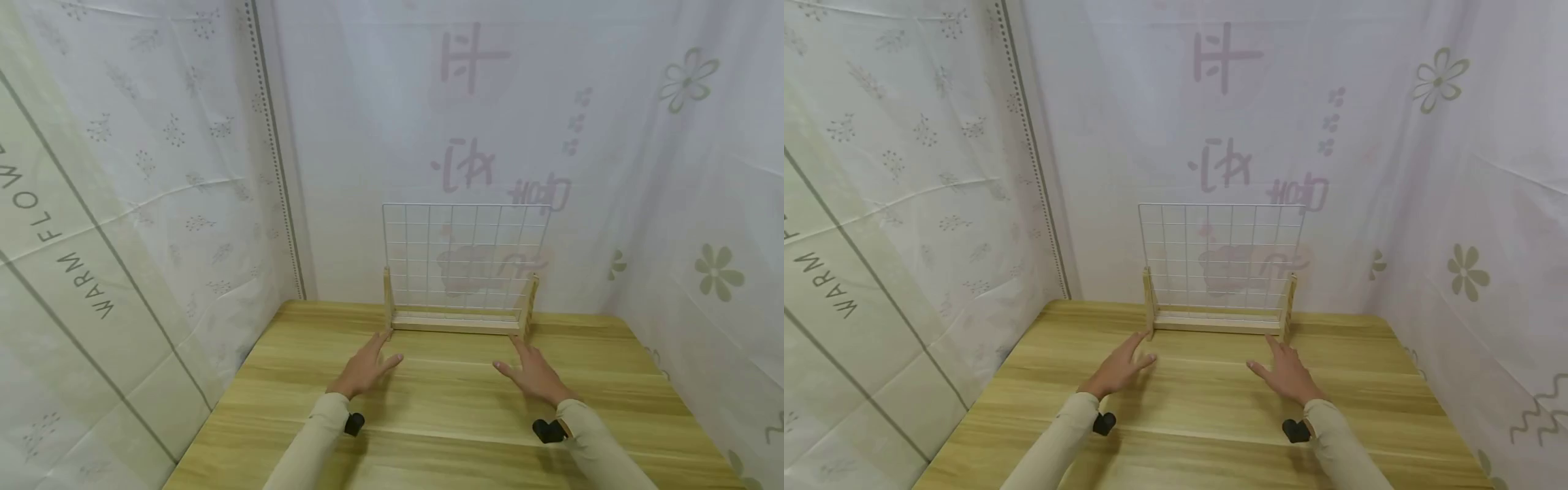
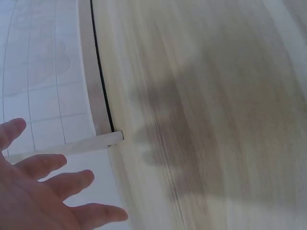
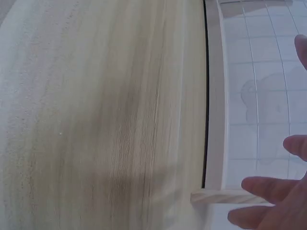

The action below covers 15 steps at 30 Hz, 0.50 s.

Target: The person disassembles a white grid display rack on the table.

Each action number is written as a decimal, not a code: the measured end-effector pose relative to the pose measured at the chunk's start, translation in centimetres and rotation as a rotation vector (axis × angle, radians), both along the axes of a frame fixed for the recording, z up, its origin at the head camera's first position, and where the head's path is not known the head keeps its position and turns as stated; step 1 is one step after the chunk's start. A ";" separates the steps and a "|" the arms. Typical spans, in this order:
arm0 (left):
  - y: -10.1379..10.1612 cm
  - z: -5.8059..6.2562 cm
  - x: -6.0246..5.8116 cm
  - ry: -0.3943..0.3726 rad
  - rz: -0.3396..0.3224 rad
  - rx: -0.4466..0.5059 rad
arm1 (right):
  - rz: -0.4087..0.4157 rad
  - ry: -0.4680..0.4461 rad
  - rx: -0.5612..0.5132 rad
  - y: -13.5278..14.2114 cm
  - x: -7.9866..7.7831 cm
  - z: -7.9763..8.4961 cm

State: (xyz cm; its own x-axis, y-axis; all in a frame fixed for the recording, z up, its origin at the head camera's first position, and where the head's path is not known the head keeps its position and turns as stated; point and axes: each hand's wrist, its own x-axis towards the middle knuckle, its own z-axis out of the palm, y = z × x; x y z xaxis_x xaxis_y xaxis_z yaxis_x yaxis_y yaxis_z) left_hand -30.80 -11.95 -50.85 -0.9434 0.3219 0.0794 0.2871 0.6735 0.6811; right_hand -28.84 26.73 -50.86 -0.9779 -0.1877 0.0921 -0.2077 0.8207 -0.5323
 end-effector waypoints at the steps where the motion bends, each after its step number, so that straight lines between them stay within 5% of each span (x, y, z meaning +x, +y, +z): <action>1: 0.0 0.0 -0.2 -0.009 0.003 0.030 | 0.002 -0.017 -0.019 0.3 -0.2 0.1; 7: -0.1 -0.2 -1.3 -0.053 0.026 0.174 | -0.029 -0.163 -0.147 2.5 -1.0 0.6; 15: -0.9 0.4 -2.4 -0.150 0.071 0.380 | -0.039 -0.177 -0.182 3.3 -1.8 1.0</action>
State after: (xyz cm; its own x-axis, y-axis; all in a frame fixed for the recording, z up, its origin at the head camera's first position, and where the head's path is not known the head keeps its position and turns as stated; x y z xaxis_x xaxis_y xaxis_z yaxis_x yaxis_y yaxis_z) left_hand -33.20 -12.80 -50.43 -0.9725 0.2294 0.0401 0.1276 0.3810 0.9157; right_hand -30.61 29.99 -49.88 -0.9879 -0.1457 -0.0527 -0.0680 0.7134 -0.6975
